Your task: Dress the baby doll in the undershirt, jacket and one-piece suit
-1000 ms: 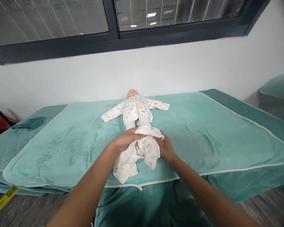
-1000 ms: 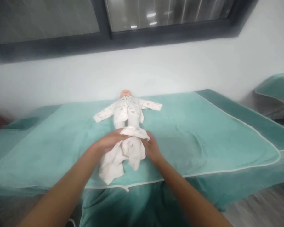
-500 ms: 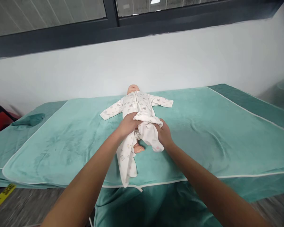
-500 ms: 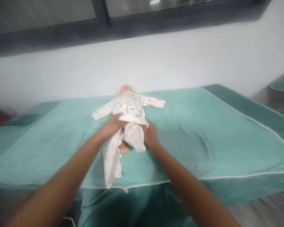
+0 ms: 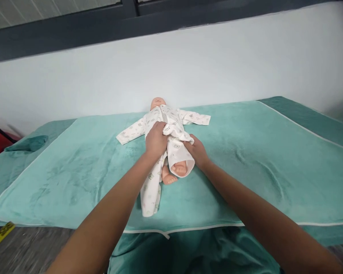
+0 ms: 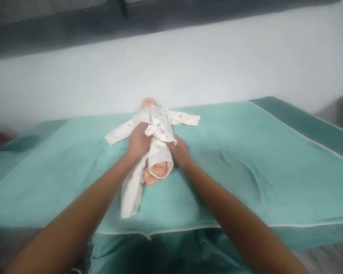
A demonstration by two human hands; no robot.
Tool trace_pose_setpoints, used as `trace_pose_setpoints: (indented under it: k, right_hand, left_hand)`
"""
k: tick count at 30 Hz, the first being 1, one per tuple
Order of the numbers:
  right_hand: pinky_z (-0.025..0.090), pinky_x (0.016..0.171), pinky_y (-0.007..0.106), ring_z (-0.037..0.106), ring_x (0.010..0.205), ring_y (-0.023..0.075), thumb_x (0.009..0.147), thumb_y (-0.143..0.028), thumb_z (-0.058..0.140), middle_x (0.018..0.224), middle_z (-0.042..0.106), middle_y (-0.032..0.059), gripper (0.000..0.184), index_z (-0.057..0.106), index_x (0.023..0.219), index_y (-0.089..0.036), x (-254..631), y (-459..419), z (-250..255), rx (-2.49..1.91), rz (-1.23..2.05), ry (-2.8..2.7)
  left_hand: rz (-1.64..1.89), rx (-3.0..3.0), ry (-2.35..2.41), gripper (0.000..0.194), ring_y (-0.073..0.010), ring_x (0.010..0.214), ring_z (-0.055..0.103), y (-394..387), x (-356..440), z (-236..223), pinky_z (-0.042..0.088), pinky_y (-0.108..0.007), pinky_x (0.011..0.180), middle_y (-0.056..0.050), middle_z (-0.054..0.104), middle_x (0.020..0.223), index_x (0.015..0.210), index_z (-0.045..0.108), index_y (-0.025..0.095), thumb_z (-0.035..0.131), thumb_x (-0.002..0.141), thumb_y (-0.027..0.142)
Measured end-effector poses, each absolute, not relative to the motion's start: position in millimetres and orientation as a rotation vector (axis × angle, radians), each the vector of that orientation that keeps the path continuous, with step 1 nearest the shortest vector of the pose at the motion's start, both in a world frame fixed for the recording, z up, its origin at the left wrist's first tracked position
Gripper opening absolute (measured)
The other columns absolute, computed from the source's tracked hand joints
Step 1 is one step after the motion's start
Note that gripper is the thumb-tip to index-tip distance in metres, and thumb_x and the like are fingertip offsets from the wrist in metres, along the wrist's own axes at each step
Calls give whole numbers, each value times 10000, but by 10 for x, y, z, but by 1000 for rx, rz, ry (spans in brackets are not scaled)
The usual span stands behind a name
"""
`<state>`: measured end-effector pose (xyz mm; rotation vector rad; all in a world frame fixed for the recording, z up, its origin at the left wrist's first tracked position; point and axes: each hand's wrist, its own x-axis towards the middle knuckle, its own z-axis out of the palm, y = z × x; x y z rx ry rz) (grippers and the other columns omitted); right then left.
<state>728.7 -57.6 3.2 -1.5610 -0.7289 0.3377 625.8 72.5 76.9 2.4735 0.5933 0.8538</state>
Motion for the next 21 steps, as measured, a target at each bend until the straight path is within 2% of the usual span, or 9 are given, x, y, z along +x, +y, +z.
trace_pose_setpoints:
  k: [3,7,11,13,15,17,19,21]
  right_hand:
    - [430,774,322,560,854,210,808,-463,562,888,664,8,260,615,868,-216,7423,-505,35,-1604,276,-790]
    - [429,802,341,572,872,218,768,-329,572,895,666,10,179,624,894,-212,7529,-497,7,-1633,194,-796]
    - [456,834,347,589,933,221,757,-312,621,1003,664,24,260,628,1000,-222,7472,-657,137,-1456,307,-919]
    - [453,884,363,582,1024,240,787,-328,630,1110,652,41,313,635,1087,-241,7407,-717,322,-1376,373,-1068]
    - [453,879,364,583,1031,250,801,-345,653,1129,657,45,341,650,1131,-260,7339,-698,568,-1386,425,-1225]
    - [462,738,319,602,863,221,778,-382,704,963,685,28,281,696,1030,-259,7283,-584,818,-1452,484,-1380]
    - [404,586,268,552,658,163,749,-423,735,725,639,-5,201,705,811,-234,7252,-406,996,-1510,551,-1517]
    - [358,528,246,517,583,129,747,-428,735,629,590,-25,240,664,677,-210,7250,-221,1048,-1510,647,-1571]
  left_hand:
    - [893,2514,643,209,-237,963,565,721,6296,744,407,-330,820,-70,617,1032,963,600,221,441,846,152]
    - [809,2412,618,221,-229,964,575,725,6248,823,405,-324,833,-48,648,1026,946,612,211,487,789,121]
    - [503,2177,495,169,-212,925,589,780,5981,995,420,-296,806,-15,665,966,923,630,192,579,763,196]
    - [342,2060,461,204,-209,909,584,832,5823,1061,424,-284,768,-13,651,959,933,635,186,650,739,248]
    - [213,1932,406,238,-198,888,577,889,5706,1075,427,-272,737,-12,631,944,920,634,183,705,713,277]
    - [202,1788,357,231,-175,844,572,941,5651,1030,429,-258,709,-3,613,901,880,617,186,730,698,270]
    - [314,1650,359,221,-145,773,561,984,5644,944,425,-241,674,12,597,840,833,585,189,739,685,243]
    - [441,1525,388,243,-121,692,545,1024,5662,852,419,-226,632,28,582,775,806,551,195,748,667,227]
